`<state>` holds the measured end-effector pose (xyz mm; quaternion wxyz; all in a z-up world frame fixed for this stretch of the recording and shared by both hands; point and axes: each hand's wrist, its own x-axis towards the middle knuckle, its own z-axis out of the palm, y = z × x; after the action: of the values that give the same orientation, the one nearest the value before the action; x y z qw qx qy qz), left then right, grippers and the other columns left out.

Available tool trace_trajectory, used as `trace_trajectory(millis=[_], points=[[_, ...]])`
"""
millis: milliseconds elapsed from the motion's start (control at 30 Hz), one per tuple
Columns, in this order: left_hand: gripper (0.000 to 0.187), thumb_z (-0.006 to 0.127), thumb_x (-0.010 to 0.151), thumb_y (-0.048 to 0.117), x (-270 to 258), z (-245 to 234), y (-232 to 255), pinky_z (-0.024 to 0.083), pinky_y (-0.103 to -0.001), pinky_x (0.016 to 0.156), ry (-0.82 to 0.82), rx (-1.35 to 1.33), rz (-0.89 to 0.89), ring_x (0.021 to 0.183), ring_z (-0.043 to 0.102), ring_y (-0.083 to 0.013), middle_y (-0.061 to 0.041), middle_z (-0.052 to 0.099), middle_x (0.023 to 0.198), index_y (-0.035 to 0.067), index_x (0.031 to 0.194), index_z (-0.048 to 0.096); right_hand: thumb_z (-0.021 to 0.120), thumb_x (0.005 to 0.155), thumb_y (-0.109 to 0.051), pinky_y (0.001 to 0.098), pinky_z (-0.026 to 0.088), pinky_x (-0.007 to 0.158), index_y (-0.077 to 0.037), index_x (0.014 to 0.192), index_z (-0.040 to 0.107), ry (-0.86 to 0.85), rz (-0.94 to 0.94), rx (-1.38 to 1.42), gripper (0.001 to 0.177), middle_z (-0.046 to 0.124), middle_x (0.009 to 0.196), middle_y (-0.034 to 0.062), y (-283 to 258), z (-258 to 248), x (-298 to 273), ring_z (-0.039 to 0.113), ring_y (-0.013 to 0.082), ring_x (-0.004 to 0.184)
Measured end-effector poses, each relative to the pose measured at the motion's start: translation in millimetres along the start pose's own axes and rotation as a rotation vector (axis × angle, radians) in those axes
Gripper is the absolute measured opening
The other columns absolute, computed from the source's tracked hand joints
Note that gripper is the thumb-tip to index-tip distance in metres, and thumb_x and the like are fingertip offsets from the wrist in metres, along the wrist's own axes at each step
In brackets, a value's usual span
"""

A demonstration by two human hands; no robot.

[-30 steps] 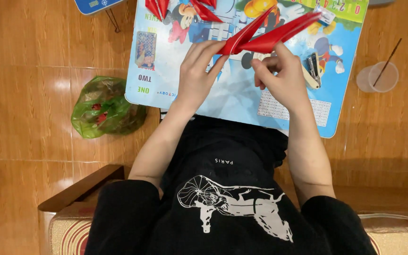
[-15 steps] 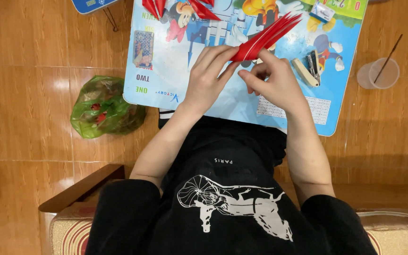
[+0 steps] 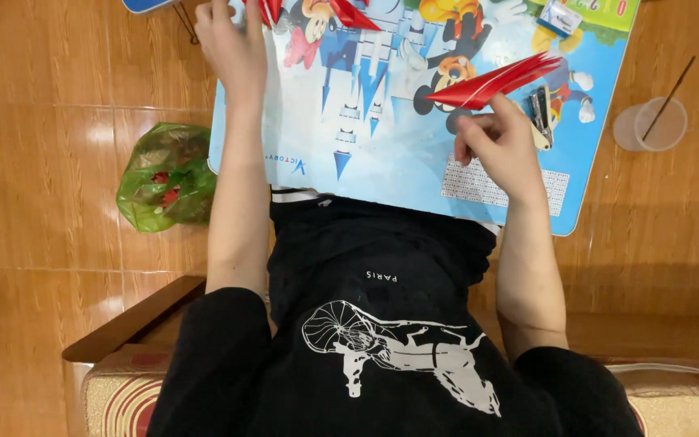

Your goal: Fold pieces of red paper and join them together using a stapler to create decorative segments.

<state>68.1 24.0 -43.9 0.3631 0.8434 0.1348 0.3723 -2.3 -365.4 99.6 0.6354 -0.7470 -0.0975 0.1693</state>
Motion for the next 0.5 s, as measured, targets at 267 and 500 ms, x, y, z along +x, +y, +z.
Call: trace_trajectory(millis=[267, 500], points=[[0.023, 0.081, 0.094, 0.015, 11.5, -21.8, 25.5, 0.051, -0.045, 0.085, 0.028, -0.023, 0.069, 0.102, 0.064, -0.0324, -0.013, 0.066, 0.113, 0.007, 0.113, 0.07, 0.062, 0.105, -0.006, 0.0263, 0.05, 0.061, 0.003, 0.127, 0.057, -0.014, -0.027, -0.031, 0.024, 0.066, 0.077, 0.0072, -2.9, 4.9, -1.3, 0.062, 0.0123, 0.067], [0.064, 0.079, 0.1, 0.005, -37.2, -46.5, 110.8, 0.059, -0.036, 0.086, -0.333, -0.406, 0.201, 0.102, 0.074, -0.0254, -0.013, 0.072, 0.118, 0.01, 0.151, 0.04, 0.063, 0.104, -0.008, 0.0257, 0.052, 0.063, 0.003, 0.123, 0.057, -0.042, -0.103, -0.14, 0.022, 0.068, 0.079, 0.0071, -21.4, 18.9, 5.8, 0.064, 0.012, 0.068]])
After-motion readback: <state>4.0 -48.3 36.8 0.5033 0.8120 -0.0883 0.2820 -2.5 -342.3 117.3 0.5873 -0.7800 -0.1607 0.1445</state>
